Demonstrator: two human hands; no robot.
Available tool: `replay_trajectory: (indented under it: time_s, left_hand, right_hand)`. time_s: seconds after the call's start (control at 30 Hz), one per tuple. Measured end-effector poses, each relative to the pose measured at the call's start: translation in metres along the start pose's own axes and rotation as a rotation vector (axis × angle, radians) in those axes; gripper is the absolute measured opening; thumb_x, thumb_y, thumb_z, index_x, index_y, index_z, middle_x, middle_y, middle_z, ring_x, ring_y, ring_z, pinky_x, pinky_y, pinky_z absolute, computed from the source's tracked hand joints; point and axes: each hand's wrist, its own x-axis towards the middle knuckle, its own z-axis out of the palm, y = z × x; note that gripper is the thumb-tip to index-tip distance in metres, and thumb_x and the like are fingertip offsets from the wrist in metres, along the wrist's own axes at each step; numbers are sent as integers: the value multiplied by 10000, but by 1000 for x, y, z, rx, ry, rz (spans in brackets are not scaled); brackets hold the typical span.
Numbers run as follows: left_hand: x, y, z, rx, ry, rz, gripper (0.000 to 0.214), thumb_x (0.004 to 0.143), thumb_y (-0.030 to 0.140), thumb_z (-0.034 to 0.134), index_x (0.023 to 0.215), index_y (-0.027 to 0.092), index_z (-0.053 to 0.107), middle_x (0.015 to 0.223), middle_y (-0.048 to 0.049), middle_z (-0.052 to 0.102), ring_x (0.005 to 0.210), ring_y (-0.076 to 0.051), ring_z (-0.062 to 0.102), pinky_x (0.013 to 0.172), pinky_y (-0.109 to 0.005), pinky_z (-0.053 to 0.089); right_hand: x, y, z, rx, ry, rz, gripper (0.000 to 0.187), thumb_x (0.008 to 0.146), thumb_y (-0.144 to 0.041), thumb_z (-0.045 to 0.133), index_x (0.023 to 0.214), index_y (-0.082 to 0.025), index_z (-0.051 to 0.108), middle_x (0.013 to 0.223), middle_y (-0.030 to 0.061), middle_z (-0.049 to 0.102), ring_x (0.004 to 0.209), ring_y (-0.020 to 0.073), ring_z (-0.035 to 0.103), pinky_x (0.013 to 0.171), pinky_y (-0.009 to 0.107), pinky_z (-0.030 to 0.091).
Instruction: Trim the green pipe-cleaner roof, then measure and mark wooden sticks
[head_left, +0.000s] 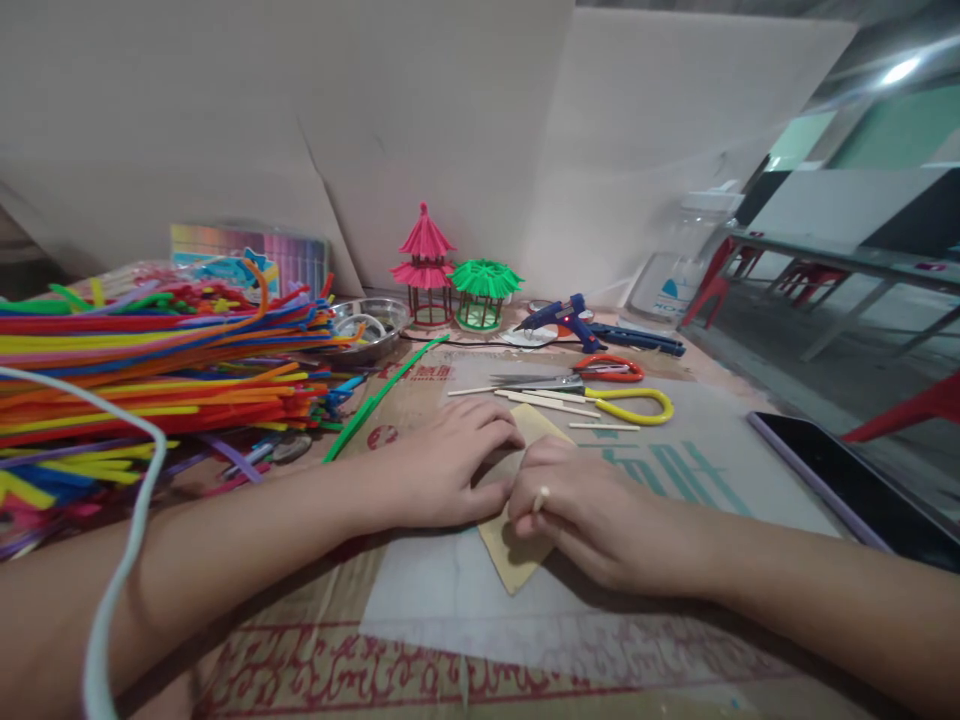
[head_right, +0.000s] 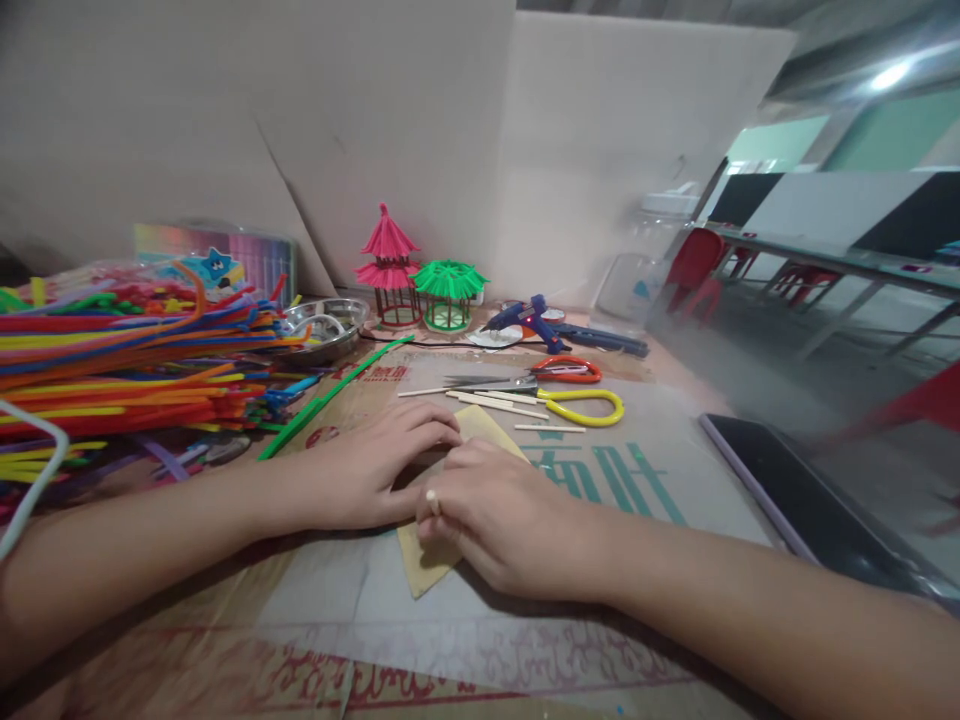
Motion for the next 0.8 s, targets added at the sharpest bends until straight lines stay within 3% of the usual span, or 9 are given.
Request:
replay_trajectory:
  time_s: [0.2,0.37,0.53,0.7,0.8]
  left_hand:
    - [-1,-1,0,1,14,7,230,882,311,603,1081,195,597,1217,-114,589,1201,-286,524,1073,-475,431]
    - [-1,-1,0,-11,4,-8,320,884,355,618,1151,182,589,1235,-124,577,1224,-292,511,1083,-477,425]
    - [0,1,-1,0,4,-17,228,866,288,610,1067,181,601,1197,-118,586,1194,-290,524,1069,-476,434]
    - [-1,0,0,-19,6,-21,303,875,316,620,1144,179,590,1223,-117,579,1226,-286,503,1086,-464,423]
    - [-1,0,0,-7,-4,-24,277,866,298,623,1112,175,591,1223,-119,574,1230,-288,495,1097,-471,411]
  right_hand:
    - [-2,13,2,-166,97,100,226,955,-148,452,789,-166,604,778,82,639,760,209,548,699,330,423]
    - [-3,11,3,-55,42,-32,199,951,-139,478,827,-167,632,799,65,641,789,190,556,742,315,431]
    - [-1,16,1,-189,127,107,244,964,-163,453,778,-165,610,768,76,633,747,202,549,708,330,421]
    - [-2,9,1,-48,45,-15,249,982,-186,445,824,-159,636,798,69,646,791,191,558,761,321,442]
    - [-1,13,0,-170,57,48,281,976,-172,436,778,-148,635,765,91,641,768,215,545,728,344,428]
